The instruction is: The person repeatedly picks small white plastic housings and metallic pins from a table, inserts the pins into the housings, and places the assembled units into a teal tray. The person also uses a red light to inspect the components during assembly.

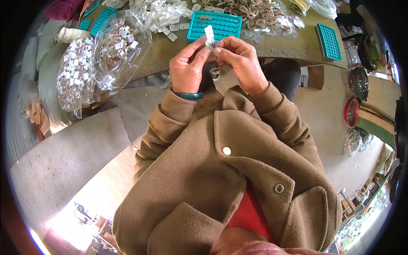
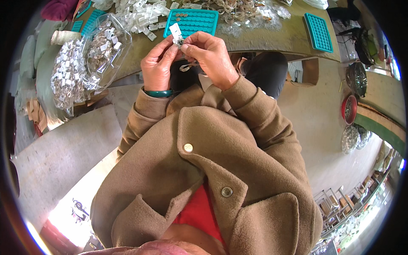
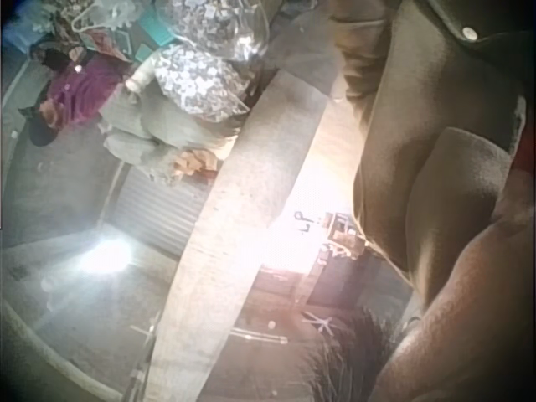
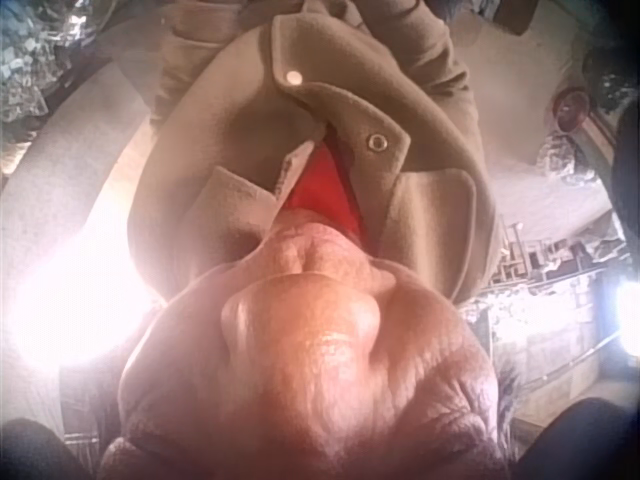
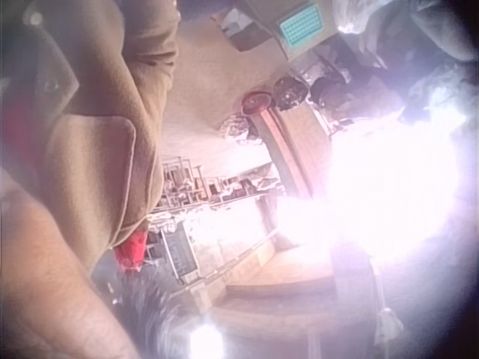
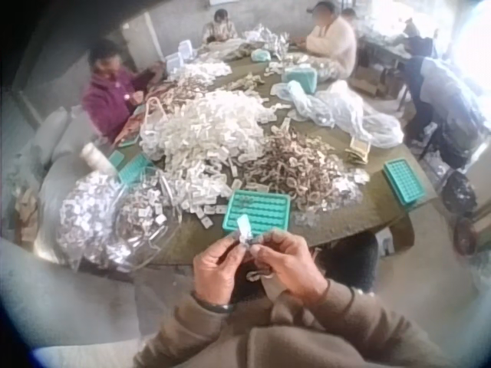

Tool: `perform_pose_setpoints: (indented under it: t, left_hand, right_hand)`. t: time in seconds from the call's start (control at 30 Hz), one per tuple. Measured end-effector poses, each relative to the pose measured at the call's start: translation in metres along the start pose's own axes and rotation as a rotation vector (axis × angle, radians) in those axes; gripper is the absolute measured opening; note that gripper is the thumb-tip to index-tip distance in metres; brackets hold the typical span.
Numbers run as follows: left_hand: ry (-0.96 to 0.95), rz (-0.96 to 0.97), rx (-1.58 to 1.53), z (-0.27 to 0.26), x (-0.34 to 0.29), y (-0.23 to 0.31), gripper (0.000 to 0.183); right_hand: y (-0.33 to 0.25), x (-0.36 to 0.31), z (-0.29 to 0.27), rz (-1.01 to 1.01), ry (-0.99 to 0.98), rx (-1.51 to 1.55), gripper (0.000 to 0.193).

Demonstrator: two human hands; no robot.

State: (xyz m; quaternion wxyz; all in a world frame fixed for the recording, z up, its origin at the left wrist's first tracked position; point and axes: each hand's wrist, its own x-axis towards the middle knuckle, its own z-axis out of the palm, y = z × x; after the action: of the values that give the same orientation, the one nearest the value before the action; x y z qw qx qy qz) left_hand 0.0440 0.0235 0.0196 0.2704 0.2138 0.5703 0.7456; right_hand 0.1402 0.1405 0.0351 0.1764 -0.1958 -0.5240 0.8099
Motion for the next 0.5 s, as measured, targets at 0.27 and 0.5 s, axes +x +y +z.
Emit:
perform_pose_setpoints:
  t: [0.27,0.5]
  left_hand:
    - [-0.018,0.024,0.099,0.006,-0.003,0.0,0.027]
    - [0.057,-0.243,0.088,0.001,0.001,0.015,0.026]
  right_hand:
    - [0.003,0.004,-0.001,-0.058,0.042,-0.133,0.005]
    - [0.002,-0.001,-0.002,-0.021,-0.013,-0.199,0.011]
